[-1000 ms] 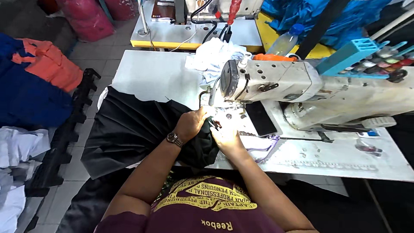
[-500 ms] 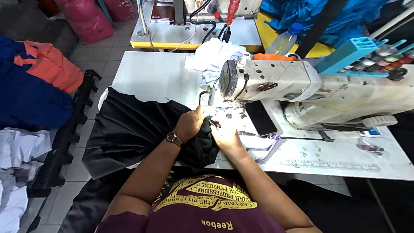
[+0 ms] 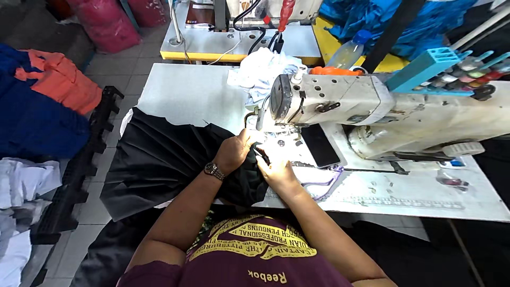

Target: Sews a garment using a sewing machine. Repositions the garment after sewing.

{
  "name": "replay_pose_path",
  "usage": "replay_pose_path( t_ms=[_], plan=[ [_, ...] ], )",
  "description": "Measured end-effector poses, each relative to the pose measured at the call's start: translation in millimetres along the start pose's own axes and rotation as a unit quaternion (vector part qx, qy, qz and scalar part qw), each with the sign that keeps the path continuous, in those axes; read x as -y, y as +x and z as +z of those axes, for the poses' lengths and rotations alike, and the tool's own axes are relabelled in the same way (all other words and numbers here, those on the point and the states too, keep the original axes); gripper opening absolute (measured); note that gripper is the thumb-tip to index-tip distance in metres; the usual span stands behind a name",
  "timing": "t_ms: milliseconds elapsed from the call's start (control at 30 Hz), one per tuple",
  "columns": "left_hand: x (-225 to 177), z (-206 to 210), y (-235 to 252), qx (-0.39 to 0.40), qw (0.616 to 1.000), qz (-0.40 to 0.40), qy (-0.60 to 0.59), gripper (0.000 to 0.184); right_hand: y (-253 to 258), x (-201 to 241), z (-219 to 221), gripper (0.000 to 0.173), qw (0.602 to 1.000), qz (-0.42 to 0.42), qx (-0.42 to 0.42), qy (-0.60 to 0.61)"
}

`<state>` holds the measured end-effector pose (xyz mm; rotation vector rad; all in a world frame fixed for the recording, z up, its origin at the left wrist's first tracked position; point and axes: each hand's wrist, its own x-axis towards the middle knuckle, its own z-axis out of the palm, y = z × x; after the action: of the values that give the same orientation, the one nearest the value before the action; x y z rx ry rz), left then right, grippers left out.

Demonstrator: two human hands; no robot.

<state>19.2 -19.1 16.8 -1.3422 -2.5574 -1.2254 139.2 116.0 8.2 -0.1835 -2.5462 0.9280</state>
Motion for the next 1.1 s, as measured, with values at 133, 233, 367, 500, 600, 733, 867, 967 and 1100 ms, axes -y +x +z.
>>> replay_pose_path(
  t_ms=[133,233,367,500,600,733,867,967,1100],
  plan=[
    [1,1,1,0.003,1.0,0.003,-0.003,0.022,-1,-2,3,0.027,1.0,-0.017,0.002,-0.018],
    [1,0,1,-0.012,1.0,0.002,-0.012,0.022,0,-1,2,0.025,1.0,-0.009,-0.003,-0.011],
    [7,-5,1,-0.146,0.985,-0.036,-0.09,0.028,3,5,-3,0.028,0.996,0.087,-0.008,-0.011],
    [13,-20,-1,-0.094,0.975,0.01,-0.199,0.042,1,0,-11,0.034,0.993,0.104,-0.026,-0.038],
    [14,-24,1,0.123,0.984,0.072,-0.108,0.068,-3,-12,-19,0.05,0.994,0.07,-0.003,-0.087],
    [9,-13,3,0.139,0.986,0.093,0.017,0.042,-4,-25,-19,0.045,0.989,0.038,0.013,-0.14],
    [6,-17,1,0.043,0.995,0.043,-0.074,0.021,3,-25,-18,0.019,0.998,0.038,-0.023,-0.043],
    [7,-23,-1,0.008,0.987,0.0,-0.16,0.016,10,-25,-27,0.014,0.983,0.138,-0.001,0.124],
    [-2,-14,3,0.006,0.961,-0.098,-0.259,0.017,12,-27,-30,0.02,0.944,0.226,-0.022,0.238]
  ],
)
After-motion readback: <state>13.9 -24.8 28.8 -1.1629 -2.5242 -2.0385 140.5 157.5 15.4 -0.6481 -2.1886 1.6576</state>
